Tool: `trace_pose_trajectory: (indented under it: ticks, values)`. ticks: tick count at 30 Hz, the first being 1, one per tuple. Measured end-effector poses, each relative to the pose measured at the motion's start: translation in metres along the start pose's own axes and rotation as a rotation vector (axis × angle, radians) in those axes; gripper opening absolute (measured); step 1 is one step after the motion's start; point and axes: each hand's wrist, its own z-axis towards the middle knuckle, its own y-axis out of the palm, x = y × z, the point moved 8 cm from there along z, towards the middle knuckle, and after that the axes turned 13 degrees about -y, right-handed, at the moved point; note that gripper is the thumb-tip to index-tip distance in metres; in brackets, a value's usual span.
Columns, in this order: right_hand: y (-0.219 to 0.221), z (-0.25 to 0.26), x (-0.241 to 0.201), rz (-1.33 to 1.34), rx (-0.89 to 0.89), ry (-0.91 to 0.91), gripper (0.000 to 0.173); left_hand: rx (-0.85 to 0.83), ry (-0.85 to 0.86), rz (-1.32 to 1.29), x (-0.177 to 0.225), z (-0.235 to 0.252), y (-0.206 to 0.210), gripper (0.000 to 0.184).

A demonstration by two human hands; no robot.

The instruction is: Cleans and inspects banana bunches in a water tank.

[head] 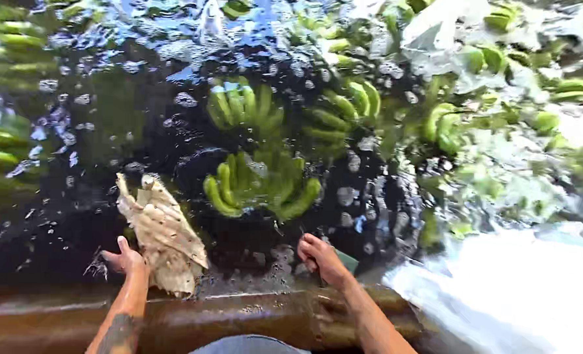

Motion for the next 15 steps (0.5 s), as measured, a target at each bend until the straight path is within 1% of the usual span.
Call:
trace_pose_trajectory:
  ticks: [1, 2, 3, 4, 6, 7, 8, 9, 11, 12, 13, 14, 15]
  values:
    - [0.023, 0.006, 0.004, -0.086, -0.069, 0.019, 0.012, -0.025, -0.222, -0.103, -0.029, 0.014, 0.000, 0.063]
    - [0.052, 0.013, 0.009, -0.157, -0.136, 0.034, 0.018, -0.106, -0.352, -0.184, -0.048, 0.023, 0.007, 0.069]
    - [0.082, 0.020, 0.016, -0.203, -0.194, 0.040, 0.026, -0.185, -0.407, -0.233, -0.058, 0.030, 0.017, 0.072]
    - [0.111, 0.027, 0.023, -0.218, -0.247, 0.060, 0.037, -0.260, -0.410, -0.244, -0.060, 0.033, 0.026, 0.072]
    - [0.164, 0.035, 0.037, -0.192, -0.274, 0.132, 0.070, -0.336, -0.396, -0.176, -0.054, 0.027, 0.034, 0.070]
    - [0.185, 0.038, 0.045, -0.183, -0.255, 0.173, 0.083, -0.376, -0.356, -0.114, -0.047, 0.017, 0.037, 0.068]
    - [0.202, 0.040, 0.051, -0.184, -0.226, 0.216, 0.089, -0.425, -0.275, -0.044, -0.036, 0.002, 0.041, 0.063]
    - [0.216, 0.042, 0.056, -0.192, -0.177, 0.242, 0.087, -0.486, -0.165, 0.033, -0.023, -0.017, 0.047, 0.056]
    - [0.222, 0.050, 0.057, -0.209, -0.033, 0.230, 0.072, -0.698, 0.090, 0.178, 0.014, -0.061, 0.060, 0.043]
    - [0.211, 0.054, 0.050, -0.207, 0.079, 0.211, 0.056, -0.808, 0.187, 0.206, 0.035, -0.079, 0.065, 0.040]
    - [0.193, 0.057, 0.038, -0.172, 0.196, 0.186, 0.041, -0.873, 0.246, 0.184, 0.054, -0.089, 0.066, 0.039]
    - [0.167, 0.059, 0.021, -0.114, 0.300, 0.160, 0.031, -0.838, 0.323, 0.118, 0.072, -0.088, 0.063, 0.040]
    - [0.136, 0.061, -0.002, -0.071, 0.385, 0.123, 0.026, -0.711, 0.413, 0.065, 0.086, -0.077, 0.057, 0.040]
